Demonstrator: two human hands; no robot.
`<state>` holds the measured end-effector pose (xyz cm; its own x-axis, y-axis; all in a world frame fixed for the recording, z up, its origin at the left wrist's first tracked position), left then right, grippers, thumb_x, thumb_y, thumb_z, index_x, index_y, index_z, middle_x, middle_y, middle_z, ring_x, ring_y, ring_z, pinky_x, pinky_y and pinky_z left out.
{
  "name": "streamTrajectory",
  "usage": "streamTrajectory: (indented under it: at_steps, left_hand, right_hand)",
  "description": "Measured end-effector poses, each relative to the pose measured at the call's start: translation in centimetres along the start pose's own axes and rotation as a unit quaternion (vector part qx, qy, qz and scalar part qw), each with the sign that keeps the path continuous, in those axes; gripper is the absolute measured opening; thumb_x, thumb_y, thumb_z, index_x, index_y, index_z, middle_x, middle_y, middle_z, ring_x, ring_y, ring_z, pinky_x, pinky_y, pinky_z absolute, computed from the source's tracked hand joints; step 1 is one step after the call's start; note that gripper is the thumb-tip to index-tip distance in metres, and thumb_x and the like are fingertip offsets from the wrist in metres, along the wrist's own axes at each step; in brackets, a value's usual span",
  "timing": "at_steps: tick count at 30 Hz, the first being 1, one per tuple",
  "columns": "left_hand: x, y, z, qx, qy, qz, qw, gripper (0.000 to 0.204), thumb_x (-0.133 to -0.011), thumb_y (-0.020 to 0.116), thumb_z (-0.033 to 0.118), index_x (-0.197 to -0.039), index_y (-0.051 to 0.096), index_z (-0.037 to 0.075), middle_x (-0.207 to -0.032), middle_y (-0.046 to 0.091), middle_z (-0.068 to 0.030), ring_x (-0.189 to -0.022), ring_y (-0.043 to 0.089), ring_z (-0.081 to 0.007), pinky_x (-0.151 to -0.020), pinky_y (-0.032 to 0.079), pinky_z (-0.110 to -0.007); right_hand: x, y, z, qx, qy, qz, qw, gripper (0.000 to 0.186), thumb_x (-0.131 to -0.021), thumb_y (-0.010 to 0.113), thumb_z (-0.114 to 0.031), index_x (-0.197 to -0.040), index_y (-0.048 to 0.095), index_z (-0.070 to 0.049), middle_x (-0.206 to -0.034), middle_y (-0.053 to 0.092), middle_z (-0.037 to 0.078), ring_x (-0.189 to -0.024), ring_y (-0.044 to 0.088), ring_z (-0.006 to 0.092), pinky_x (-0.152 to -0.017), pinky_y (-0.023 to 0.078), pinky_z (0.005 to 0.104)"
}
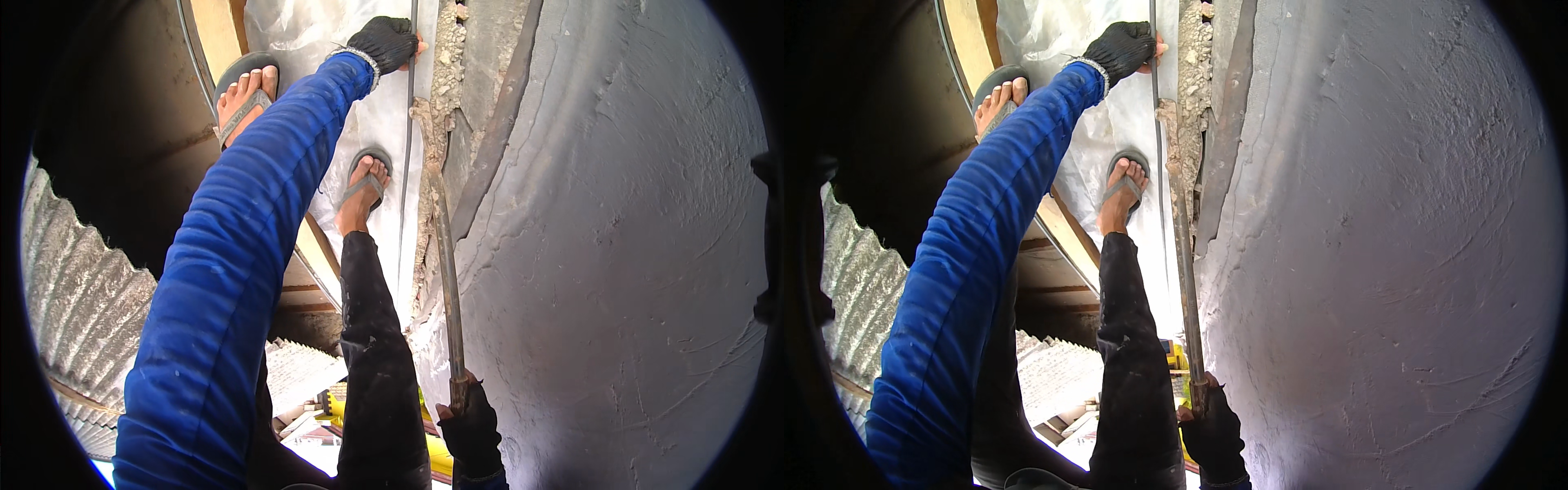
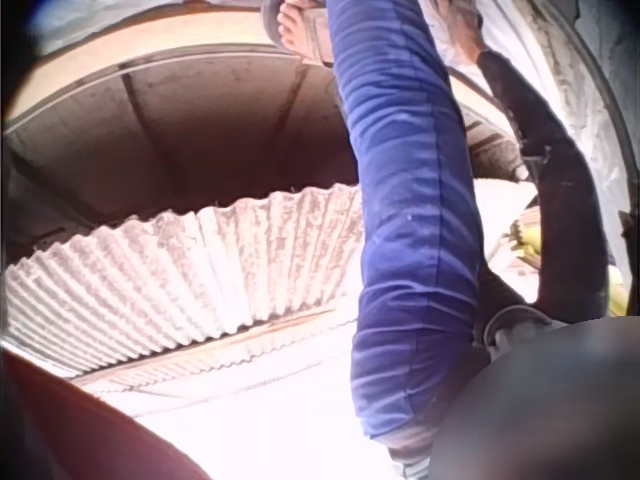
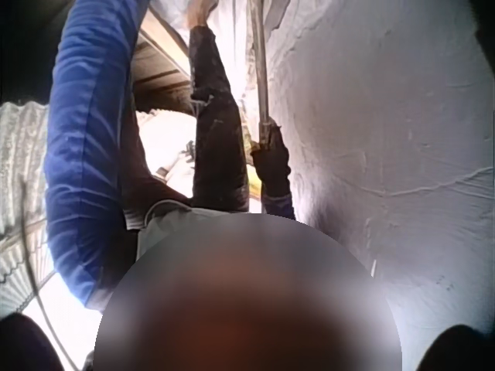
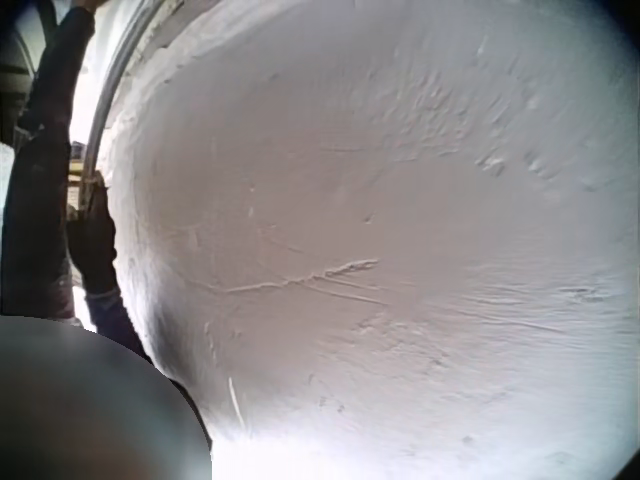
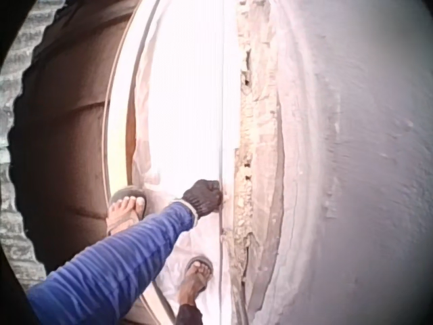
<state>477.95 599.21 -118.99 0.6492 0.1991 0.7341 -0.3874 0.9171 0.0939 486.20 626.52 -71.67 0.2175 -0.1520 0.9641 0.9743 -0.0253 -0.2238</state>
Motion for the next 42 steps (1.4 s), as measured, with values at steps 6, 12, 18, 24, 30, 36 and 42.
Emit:
streamTrajectory:
  at_steps: [6, 12, 18, 24, 30, 36, 42]
  left_hand:
    - [-0.4, 0.1, -0.3, -0.076, -0.016, 0.003, 0.997, 0.021, -0.087, 0.071, 0.025, -0.088, 0.068, 0.004, -0.075, 0.067, -0.0048, -0.065, 0.066, -0.0135, -0.064, 0.057, -0.027]
    - [-1.1, 0.2, -0.7, -0.11, 0.01, 0.025, 0.994, 0.02, -0.086, 0.071, 0.025, -0.085, 0.068, 0.005, -0.071, 0.066, -0.0053, -0.062, 0.065, -0.0139, -0.06, 0.055, -0.029]
    - [-2.2, 0.4, -1.3, -0.168, 0.023, 0.055, 0.984, 0.022, -0.086, 0.069, 0.026, -0.085, 0.068, 0.004, -0.07, 0.066, -0.006, -0.061, 0.065, -0.0147, -0.061, 0.054, -0.03]
    - [-3.0, 0.6, -2.1, -0.174, 0.019, 0.071, 0.982, 0.025, -0.087, 0.069, 0.029, -0.086, 0.068, 0.004, -0.072, 0.067, -0.0066, -0.06, 0.065, -0.0149, -0.062, 0.054, -0.03]
    - [-3.8, 0.6, -3.4, -0.169, -0.049, 0.0, 0.984, 0.023, -0.084, 0.068, 0.033, -0.09, 0.071, 0.012, -0.092, 0.069, -0.01, -0.082, 0.066, -0.0228, -0.076, 0.053, -0.036]
    - [-4.2, 3.6, -2.0, -0.647, 0.255, -0.063, 0.716, 0.027, -0.089, 0.045, 0.014, -0.088, 0.069, 0.001, -0.096, 0.068, -0.0156, -0.09, 0.068, -0.028, -0.082, 0.053, -0.039]
    - [-6.3, 1.9, -4.4, -0.49, 0.116, -0.016, 0.864, 0.028, -0.092, 0.041, 0.018, -0.095, 0.064, 0.003, -0.092, 0.067, -0.0177, -0.088, 0.066, -0.0328, -0.081, 0.053, -0.04]
  right_hand:
    - [1.0, -0.1, -0.8, 0.032, 0.084, 0.006, 0.996, 0.071, -0.073, 0.077, -0.014, -0.136, 0.044, -0.008, -0.106, 0.066, 0.016, -0.089, 0.069, 0.0327, -0.078, 0.055, 0.039]
    - [1.1, -0.1, -1.5, 0.043, 0.036, 0.022, 0.998, 0.067, -0.078, 0.074, -0.017, -0.136, 0.044, -0.006, -0.103, 0.066, 0.017, -0.086, 0.069, 0.0341, -0.075, 0.056, 0.0392]
    - [-0.4, 0.8, -0.5, 0.05, -0.011, 0.043, 0.998, 0.066, -0.092, 0.057, -0.048, -0.138, 0.044, -0.002, -0.104, 0.068, 0.018, -0.078, 0.07, 0.0312, -0.067, 0.057, 0.0377]
    - [-2.4, 3.2, 1.8, 0.041, -0.017, 0.077, 0.996, 0.06, -0.084, 0.069, -0.026, -0.135, 0.044, -0.007, -0.093, 0.067, 0.017, -0.078, 0.069, 0.0335, -0.068, 0.054, 0.0404]
    - [-4.0, 4.4, 3.8, 0.056, -0.039, 0.079, 0.995, 0.057, -0.095, 0.051, -0.048, -0.134, 0.047, -0.007, -0.093, 0.069, 0.015, -0.071, 0.069, 0.0324, -0.062, 0.055, 0.0393]
    - [-4.3, 5.0, 4.3, 0.019, -0.053, 0.091, 0.994, 0.051, -0.089, 0.062, -0.033, -0.13, 0.047, -0.007, -0.087, 0.066, 0.014, -0.073, 0.068, 0.033, -0.064, 0.054, 0.0406]
    - [-5.2, 5.7, 5.0, 0.018, -0.046, 0.09, 0.995, 0.05, -0.088, 0.063, -0.029, -0.13, 0.047, -0.008, -0.089, 0.067, 0.014, -0.076, 0.069, 0.0334, -0.064, 0.055, 0.0408]
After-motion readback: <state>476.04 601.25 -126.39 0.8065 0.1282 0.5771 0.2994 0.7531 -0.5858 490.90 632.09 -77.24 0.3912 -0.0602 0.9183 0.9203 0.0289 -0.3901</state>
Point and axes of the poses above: each hand's wrist, its own x-axis away from the middle knuckle, its own y-axis out of the palm, z = x × y, the point moved 7 cm from there along -x, towards the middle knuckle
